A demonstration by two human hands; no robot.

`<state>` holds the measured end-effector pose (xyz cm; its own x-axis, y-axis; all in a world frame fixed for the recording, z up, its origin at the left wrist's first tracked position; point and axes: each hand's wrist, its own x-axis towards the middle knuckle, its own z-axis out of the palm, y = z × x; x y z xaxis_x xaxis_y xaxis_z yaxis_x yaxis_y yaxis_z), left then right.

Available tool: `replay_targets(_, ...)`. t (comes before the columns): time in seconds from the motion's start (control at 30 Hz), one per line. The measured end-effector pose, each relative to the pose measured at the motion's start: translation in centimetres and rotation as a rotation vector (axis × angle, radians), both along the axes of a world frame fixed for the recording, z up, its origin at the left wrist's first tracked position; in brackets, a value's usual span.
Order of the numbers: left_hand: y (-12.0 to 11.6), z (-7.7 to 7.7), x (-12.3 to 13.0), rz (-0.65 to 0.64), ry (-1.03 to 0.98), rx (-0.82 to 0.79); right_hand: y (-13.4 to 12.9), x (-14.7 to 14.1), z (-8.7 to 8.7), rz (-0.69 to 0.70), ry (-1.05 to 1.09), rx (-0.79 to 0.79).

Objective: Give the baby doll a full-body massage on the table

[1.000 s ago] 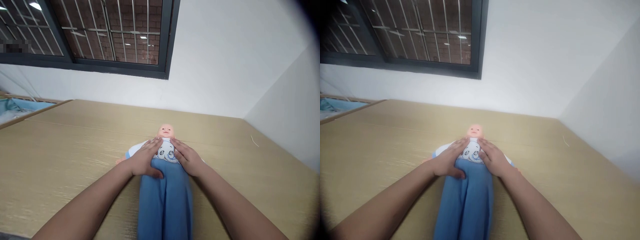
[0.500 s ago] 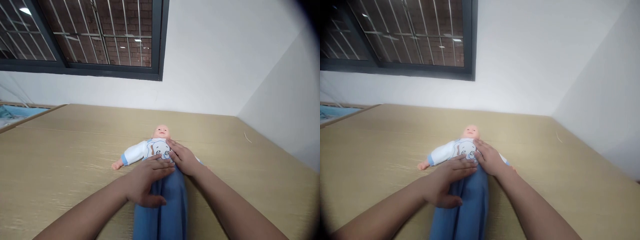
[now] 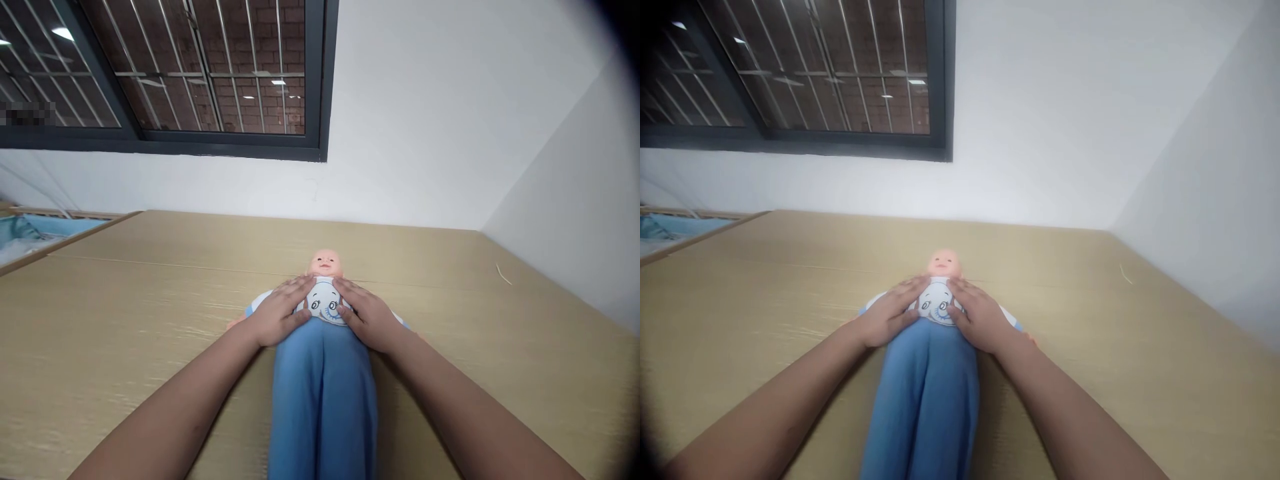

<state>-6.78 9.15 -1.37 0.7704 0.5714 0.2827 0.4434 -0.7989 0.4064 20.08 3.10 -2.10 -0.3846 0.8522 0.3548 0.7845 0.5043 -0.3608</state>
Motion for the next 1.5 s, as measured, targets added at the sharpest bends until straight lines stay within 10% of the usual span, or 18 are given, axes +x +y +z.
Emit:
replay_targets(0.27, -0.4, -0.3, 0.0, 0.074, -0.068, 0.015, -2.1, -0.7, 2.2, 0.025, 0.043, 0.112)
replay_targets(0.53, -0.3, -0.5, -0.1, 0.066, -0.036, 0.037, -7.2, -5.9, 5.1, 0.583, 0.071, -0.017)
replay_targets(1.2, -0.1, -0.2, -0.6, 0.092, -0.013, 0.0, -0.4, 0.5, -0.1, -0.093, 0.065, -0.05)
replay_targets(1.4, 0.8, 0.3, -1.8, 0.404, 0.005, -0.068, -0.5, -0.2, -0.2, -0.138, 0.045, -0.029)
replay_targets(1.5, -1.4, 1.7, -1.0, 0.27, -0.124, 0.04, -0.5, -0.3, -0.1, -0.135, 0.045, -0.025)
